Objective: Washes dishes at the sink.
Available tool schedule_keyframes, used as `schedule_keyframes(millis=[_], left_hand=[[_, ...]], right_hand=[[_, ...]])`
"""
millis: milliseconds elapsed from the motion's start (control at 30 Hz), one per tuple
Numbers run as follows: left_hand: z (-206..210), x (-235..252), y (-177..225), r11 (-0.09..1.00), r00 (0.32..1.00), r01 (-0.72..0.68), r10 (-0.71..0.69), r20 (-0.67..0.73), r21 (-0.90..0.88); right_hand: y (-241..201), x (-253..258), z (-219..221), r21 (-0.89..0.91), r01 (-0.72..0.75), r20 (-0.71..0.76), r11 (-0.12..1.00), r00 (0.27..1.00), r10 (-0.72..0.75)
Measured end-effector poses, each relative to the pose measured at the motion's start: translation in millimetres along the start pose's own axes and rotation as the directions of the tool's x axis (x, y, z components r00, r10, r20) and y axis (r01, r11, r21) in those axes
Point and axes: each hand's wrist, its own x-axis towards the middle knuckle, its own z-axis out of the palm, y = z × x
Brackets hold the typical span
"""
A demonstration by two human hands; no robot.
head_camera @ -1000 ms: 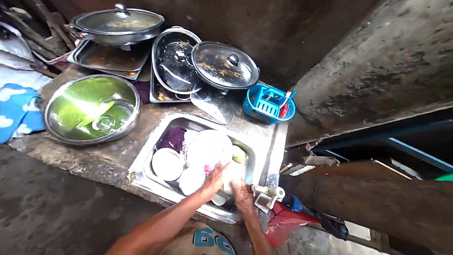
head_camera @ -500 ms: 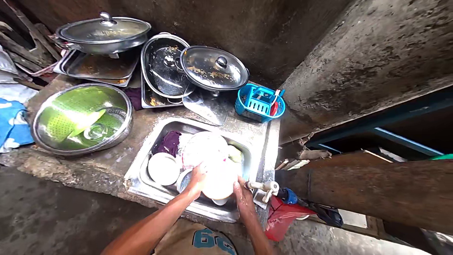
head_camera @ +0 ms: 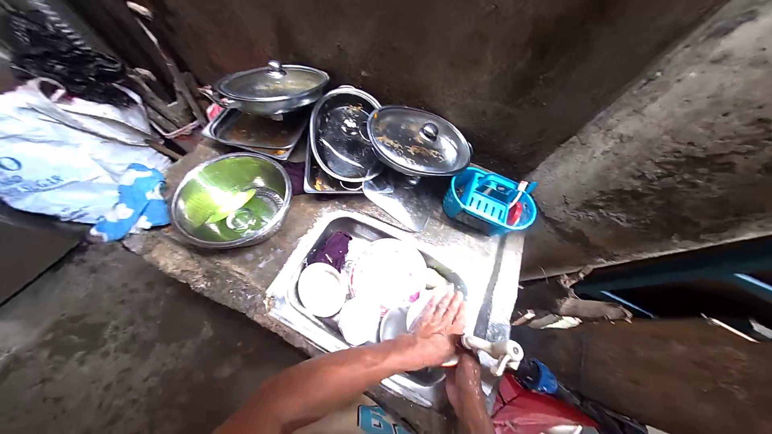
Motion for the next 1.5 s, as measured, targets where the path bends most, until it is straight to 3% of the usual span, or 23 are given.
schedule_keyframes(millis=[100, 200, 267, 333, 367, 400, 467, 500, 533, 567, 600, 633, 700, 767, 833, 933, 1067, 1133, 1267, 1333, 1400, 1500], left_hand=[[-8, -7, 6, 0.982, 0.993, -0.04, 0.059, 0.098, -0.185], [-17, 1, -1, 0.984, 0.994, 0.057, -0.042, 0.097, -0.166], [-22, 11, -7, 0.985, 0.974, 0.147, -0.128, 0.187, -0.091], [-20, 22, -10, 0.961, 0.943, 0.212, -0.154, 0.296, -0.178], [-17, 24, -11, 0.906, 0.938, 0.263, -0.16, 0.307, -0.332], [-11, 23, -10, 0.777, 0.933, 0.334, -0.19, 0.306, -0.534], [6, 20, -6, 0.416, 0.904, 0.426, -0.238, 0.356, -0.803], [9, 18, -5, 0.439, 0.921, 0.387, -0.226, 0.318, -0.811], [6, 15, -5, 0.624, 0.961, 0.277, -0.174, 0.215, -0.73], [-1, 12, -5, 0.828, 0.983, 0.169, -0.1, 0.155, -0.535], [-7, 8, -3, 0.942, 0.987, 0.104, -0.058, 0.149, -0.319], [-10, 3, -3, 0.991, 0.989, 0.035, -0.016, 0.146, -0.132], [-10, -15, -10, 0.984, 0.985, -0.153, 0.145, 0.093, 0.089], [-5, -31, -30, 0.892, 0.924, -0.377, 0.383, 0.027, 0.248], [-12, -39, -48, 0.81, 0.859, -0.492, 0.511, 0.028, 0.317], [-37, -41, -51, 0.795, 0.829, -0.55, 0.556, 0.052, 0.255], [-50, -38, -36, 0.901, 0.903, -0.428, 0.426, -0.052, -0.065], [-49, -37, -31, 0.905, 0.931, -0.365, 0.352, -0.097, -0.22], [-55, -43, -30, 0.885, 0.946, -0.316, 0.32, -0.048, -0.343], [-75, -52, -34, 0.89, 0.958, -0.256, 0.286, 0.025, -0.377], [-105, -69, -43, 0.874, 0.985, -0.137, 0.169, 0.027, -0.465], [-158, -107, -67, 0.762, 0.975, -0.009, -0.138, -0.176, -0.647]], right_hand=[[5, 1, 1, 0.092, 0.042, -0.037, 0.995, 0.999, -0.039], [2, -3, 9, 0.097, 0.034, -0.073, 0.995, 0.997, -0.027], [4, -7, 10, 0.055, 0.013, -0.047, 0.998, 0.999, -0.01], [6, -6, 8, 0.041, -0.009, -0.018, 0.999, 1.0, 0.01], [7, -5, 5, 0.058, -0.004, -0.012, 0.998, 1.0, 0.004], [10, -3, 3, 0.082, 0.025, -0.009, 0.996, 1.0, -0.024], [17, 2, 1, 0.157, 0.085, 0.012, 0.984, 0.996, -0.088], [18, 3, 0, 0.172, 0.099, -0.01, 0.98, 0.995, -0.099], [18, 2, 0, 0.15, 0.1, -0.043, 0.984, 0.995, -0.094], [16, 0, -1, 0.131, 0.087, -0.058, 0.988, 0.995, -0.08], [15, -1, 0, 0.137, 0.069, -0.075, 0.988, 0.995, -0.059], [14, -1, 1, 0.159, 0.056, -0.09, 0.986, 0.995, -0.042], [12, 0, 3, 0.236, 0.079, -0.101, 0.968, 0.993, -0.056], [12, 3, 3, 0.299, 0.067, -0.085, 0.952, 0.995, -0.044], [19, 13, 1, 0.351, 0.005, -0.039, 0.936, 0.999, 0.009], [28, 25, -1, 0.474, -0.037, 0.043, 0.88, 0.999, 0.019], [24, 30, 4, 0.625, -0.025, 0.131, 0.78, 0.989, -0.073], [26, 37, 7, 0.654, -0.011, 0.144, 0.757, 0.984, -0.11], [44, 52, 3, 0.68, 0.002, 0.165, 0.733, 0.974, -0.155], [46, 51, 4, 0.56, 0.064, 0.123, 0.826, 0.98, -0.159], [41, 46, 7, 0.193, 0.154, -0.005, 0.969, 0.988, -0.156], [35, 43, 10, -0.345, 0.203, 0.027, 0.917, 0.978, -0.206]])
